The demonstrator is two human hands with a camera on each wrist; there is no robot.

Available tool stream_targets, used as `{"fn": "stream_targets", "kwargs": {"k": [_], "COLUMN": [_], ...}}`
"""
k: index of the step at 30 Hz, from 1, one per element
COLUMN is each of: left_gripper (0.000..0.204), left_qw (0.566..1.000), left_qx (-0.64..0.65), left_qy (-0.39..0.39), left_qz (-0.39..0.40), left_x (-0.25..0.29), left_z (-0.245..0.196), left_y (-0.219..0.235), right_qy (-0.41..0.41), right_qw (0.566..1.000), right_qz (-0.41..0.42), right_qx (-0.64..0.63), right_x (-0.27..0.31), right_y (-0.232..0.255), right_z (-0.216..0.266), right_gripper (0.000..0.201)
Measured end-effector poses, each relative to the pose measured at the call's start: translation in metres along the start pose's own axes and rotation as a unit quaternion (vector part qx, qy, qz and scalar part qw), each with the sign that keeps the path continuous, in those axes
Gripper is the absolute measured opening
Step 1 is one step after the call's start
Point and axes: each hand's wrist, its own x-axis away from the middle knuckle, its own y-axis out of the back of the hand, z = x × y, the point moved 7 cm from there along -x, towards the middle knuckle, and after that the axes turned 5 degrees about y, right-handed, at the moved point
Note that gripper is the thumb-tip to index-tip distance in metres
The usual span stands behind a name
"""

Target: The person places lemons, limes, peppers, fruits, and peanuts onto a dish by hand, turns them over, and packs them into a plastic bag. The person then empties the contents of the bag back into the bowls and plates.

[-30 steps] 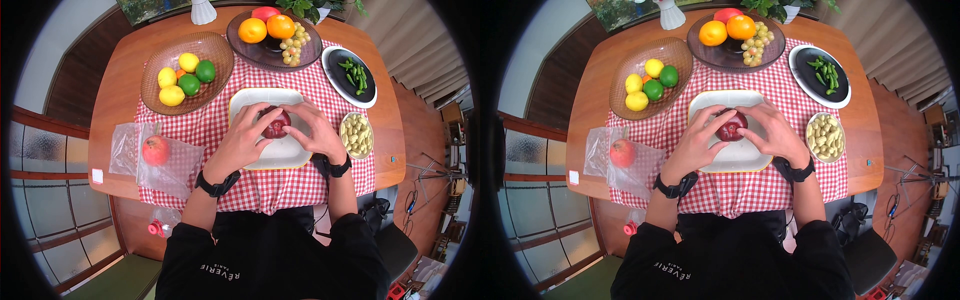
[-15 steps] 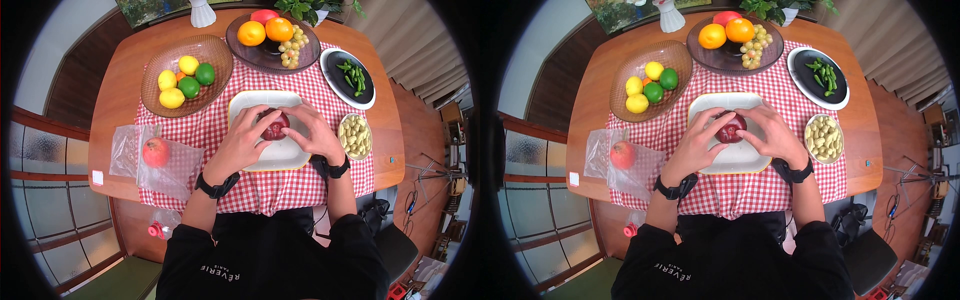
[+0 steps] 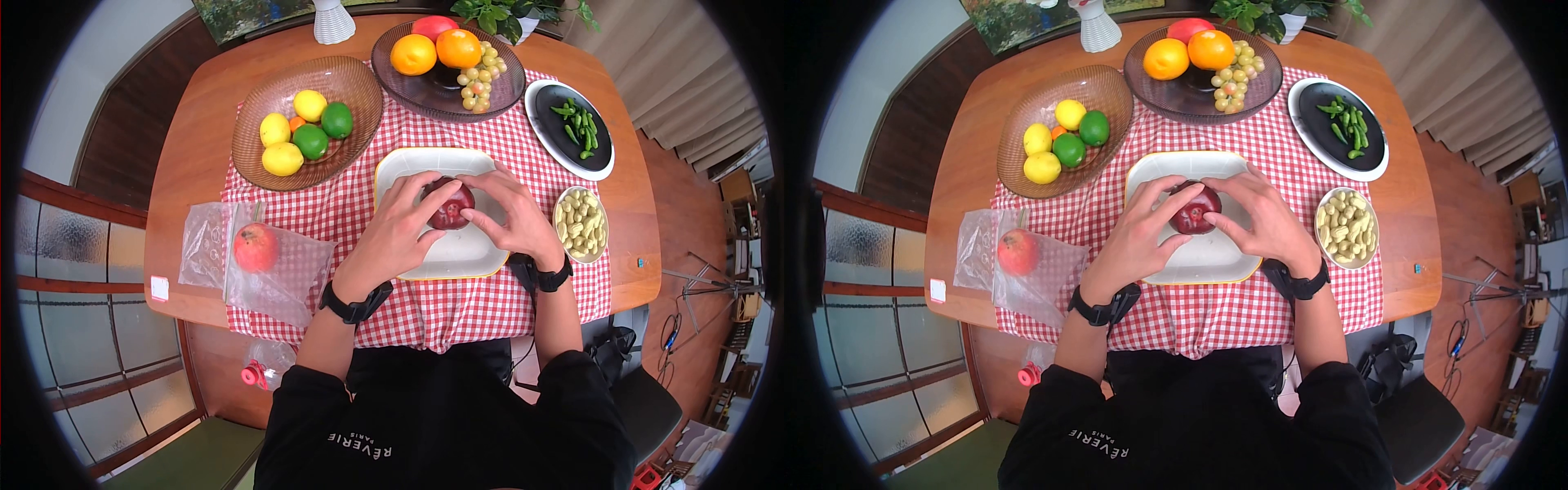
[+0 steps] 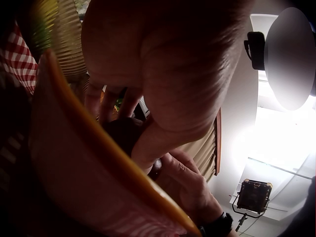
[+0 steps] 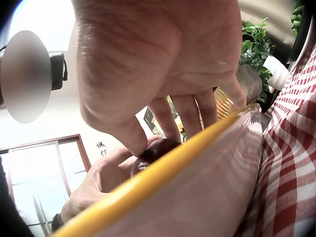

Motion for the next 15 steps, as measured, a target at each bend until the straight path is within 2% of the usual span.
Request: {"fn": "stream_targets", "kwargs": {"k": [15], "left_gripper": [0.076], "left_qw": [1.0], "left_qx": [0.002], "left_qy": [-0.003], "left_qz": [0.0], "left_x": [-0.0001], "left_z": [-0.0009], "left_y": [0.0008], "right_qy": [0.009], "right_qw": [1.0], "right_qz": [-0.003], "right_qx": [0.011], "right_x": [-0.0006], "right_y": [-0.0001], "right_z": [0.0013], "right_gripper": [0.046]}}
